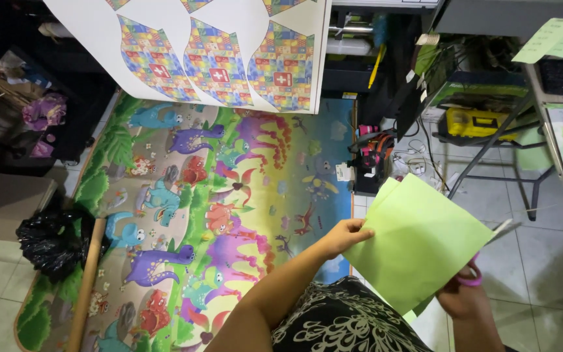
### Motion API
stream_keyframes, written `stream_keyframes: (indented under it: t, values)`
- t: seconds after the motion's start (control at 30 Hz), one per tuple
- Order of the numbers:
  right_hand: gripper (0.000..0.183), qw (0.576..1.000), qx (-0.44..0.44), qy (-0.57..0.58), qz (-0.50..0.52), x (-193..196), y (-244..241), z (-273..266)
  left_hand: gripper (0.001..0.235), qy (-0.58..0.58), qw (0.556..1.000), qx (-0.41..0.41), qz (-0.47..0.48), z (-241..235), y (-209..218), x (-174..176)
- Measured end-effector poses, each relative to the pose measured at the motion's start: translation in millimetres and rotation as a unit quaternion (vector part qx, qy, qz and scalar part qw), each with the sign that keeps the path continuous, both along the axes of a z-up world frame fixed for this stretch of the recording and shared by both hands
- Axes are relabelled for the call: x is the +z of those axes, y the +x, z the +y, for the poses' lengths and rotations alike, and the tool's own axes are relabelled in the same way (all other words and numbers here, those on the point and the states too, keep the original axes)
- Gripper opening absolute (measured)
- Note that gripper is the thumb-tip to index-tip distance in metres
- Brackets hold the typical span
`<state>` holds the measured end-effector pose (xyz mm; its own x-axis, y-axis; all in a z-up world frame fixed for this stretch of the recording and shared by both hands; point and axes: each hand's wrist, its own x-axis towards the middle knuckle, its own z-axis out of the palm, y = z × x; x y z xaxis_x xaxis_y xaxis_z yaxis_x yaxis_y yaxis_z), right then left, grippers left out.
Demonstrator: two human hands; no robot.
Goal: The person uses pink scissors to cut a large sheet of printed paper from a roll, then cuts a separate sheet of light green paper into smaller pieces. The person folds the green paper and continues cutting it into strips.
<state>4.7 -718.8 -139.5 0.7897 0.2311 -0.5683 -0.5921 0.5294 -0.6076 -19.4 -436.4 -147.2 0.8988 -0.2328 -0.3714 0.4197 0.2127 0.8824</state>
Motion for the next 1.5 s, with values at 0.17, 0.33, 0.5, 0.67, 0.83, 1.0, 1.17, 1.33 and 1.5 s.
stream_keyframes:
  t: [0.17, 0.33, 0.5, 0.67, 0.83, 1.0, 1.17, 1.33, 1.5]
  values:
    - [0.037, 0.993, -0.046, -0.072, -0.081, -24.4, 9.3, -9.1, 0.013, 0.023, 0.993, 0.085, -0.075, -8.3, 3.2, -54.6]
    - [0.026, 0.977, -0.143, -0.075, -0.138, 45.1, -9.1, 30.1, 0.02, 0.031, 0.981, 0.135, -0.135, -14.1, -10.6, -38.7]
    - [0.025, 0.96, -0.209, -0.101, -0.157, -81.2, -13.3, -12.9, 0.02, 0.007, 0.987, 0.124, -0.105, -19.6, -23.1, -33.4]
    - [0.029, 0.939, -0.253, -0.166, -0.164, -64.2, -20.2, -23.6, 0.036, 0.02, 0.987, 0.132, -0.086, -21.6, -33.4, -16.7]
    - [0.048, 0.916, -0.162, -0.312, -0.195, 13.7, -40.8, 4.4, 0.076, -0.068, 0.993, 0.065, -0.075, -23.4, -35.1, -6.2]
    - [0.052, 0.913, -0.188, -0.317, -0.175, -28.6, -46.0, -6.5, 0.081, -0.131, 0.99, -0.052, -0.009, -15.5, -21.1, -32.3]
    - [0.031, 0.949, -0.17, -0.242, -0.109, -20.7, -32.3, 2.0, 0.025, 0.047, 0.987, -0.113, 0.106, -21.7, -11.5, -69.0]
    - [0.025, 0.9, -0.138, -0.407, 0.068, -154.5, -48.9, -43.2, 0.028, 0.24, 0.963, -0.09, 0.079, -9.1, -0.7, -138.5]
    - [0.027, 0.842, -0.195, -0.406, 0.298, -306.2, -107.3, -88.5, 0.033, 0.203, 0.949, 0.088, 0.222, 33.5, -46.3, -284.4]
